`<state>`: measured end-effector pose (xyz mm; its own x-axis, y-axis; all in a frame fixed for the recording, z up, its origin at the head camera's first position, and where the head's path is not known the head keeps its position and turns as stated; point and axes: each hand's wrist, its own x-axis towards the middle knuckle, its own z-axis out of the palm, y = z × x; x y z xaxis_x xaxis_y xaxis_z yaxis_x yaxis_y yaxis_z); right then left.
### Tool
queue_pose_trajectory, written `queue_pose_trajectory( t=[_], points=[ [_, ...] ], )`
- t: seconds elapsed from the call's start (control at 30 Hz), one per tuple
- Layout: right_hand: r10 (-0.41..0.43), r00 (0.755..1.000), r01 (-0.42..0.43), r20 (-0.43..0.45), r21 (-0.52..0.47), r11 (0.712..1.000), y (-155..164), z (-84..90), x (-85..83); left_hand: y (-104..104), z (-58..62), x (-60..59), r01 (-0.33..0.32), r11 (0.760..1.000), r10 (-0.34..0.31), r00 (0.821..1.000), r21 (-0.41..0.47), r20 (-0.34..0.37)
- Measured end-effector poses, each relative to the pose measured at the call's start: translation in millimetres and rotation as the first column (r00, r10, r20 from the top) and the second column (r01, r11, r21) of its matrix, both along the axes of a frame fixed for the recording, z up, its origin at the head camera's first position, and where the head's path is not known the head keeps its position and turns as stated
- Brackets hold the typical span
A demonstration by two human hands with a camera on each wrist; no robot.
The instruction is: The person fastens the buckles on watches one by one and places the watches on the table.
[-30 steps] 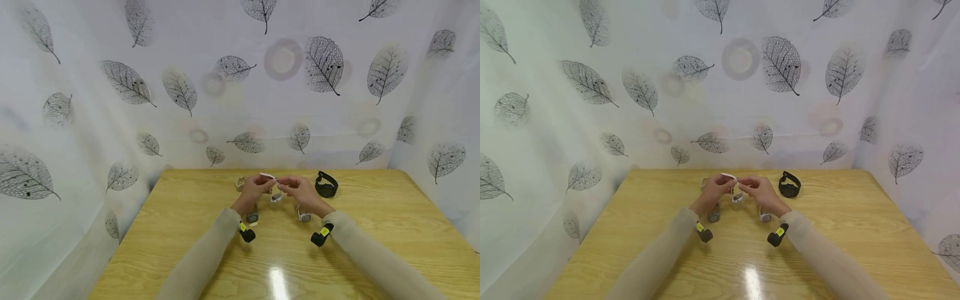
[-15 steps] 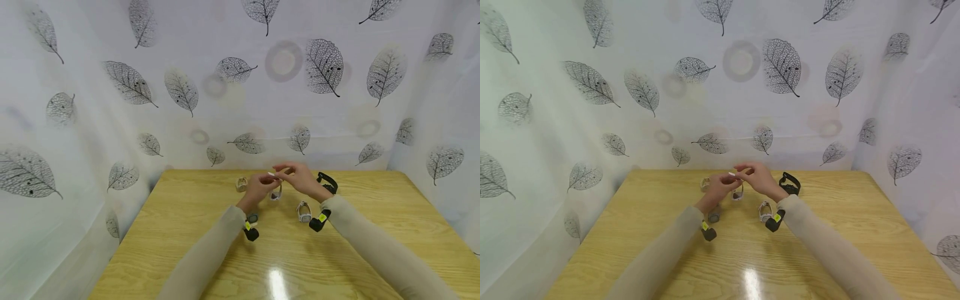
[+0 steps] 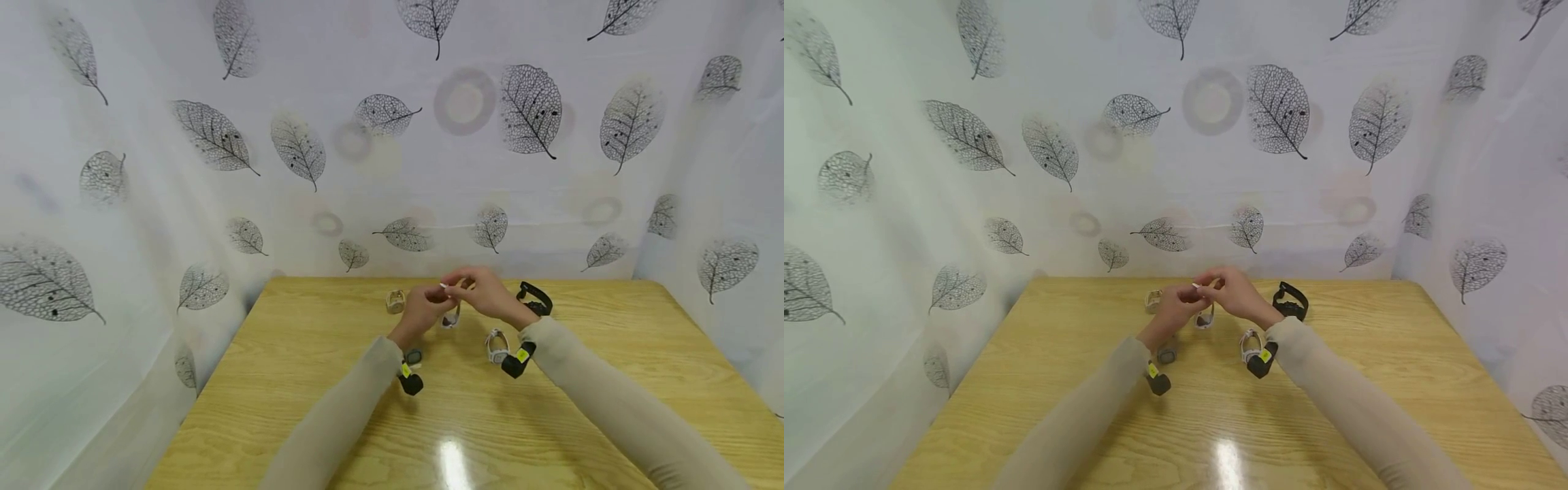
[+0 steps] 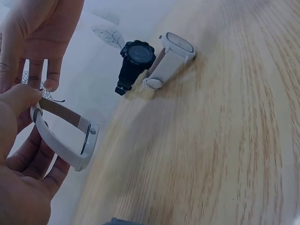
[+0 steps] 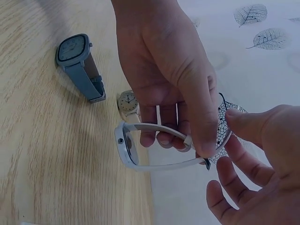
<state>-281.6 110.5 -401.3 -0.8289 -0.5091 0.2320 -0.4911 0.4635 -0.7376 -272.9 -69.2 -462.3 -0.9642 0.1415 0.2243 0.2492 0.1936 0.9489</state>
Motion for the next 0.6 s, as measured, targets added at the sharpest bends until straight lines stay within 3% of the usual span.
queue_pose_trajectory(
  t=[0.23,0.4,0.6],
  points=[
    [-0.015,0.998,0.016,0.055,-0.025,1.000,5.1,-4.9,0.4,-4.9,-1.9,2.1,0.003,0.998,-0.004,1.000,-0.063,-0.027],
    [-0.004,0.991,0.022,0.132,-0.131,0.991,11.4,-9.7,0.3,-8.7,-4.5,3.7,0.005,0.995,-0.010,0.999,-0.102,-0.044],
    [0.011,0.987,0.025,0.160,-0.222,0.975,15.2,-14.4,0.5,-10.4,-8.1,4.6,0.017,0.994,-0.023,0.998,-0.111,-0.057]
  ],
)
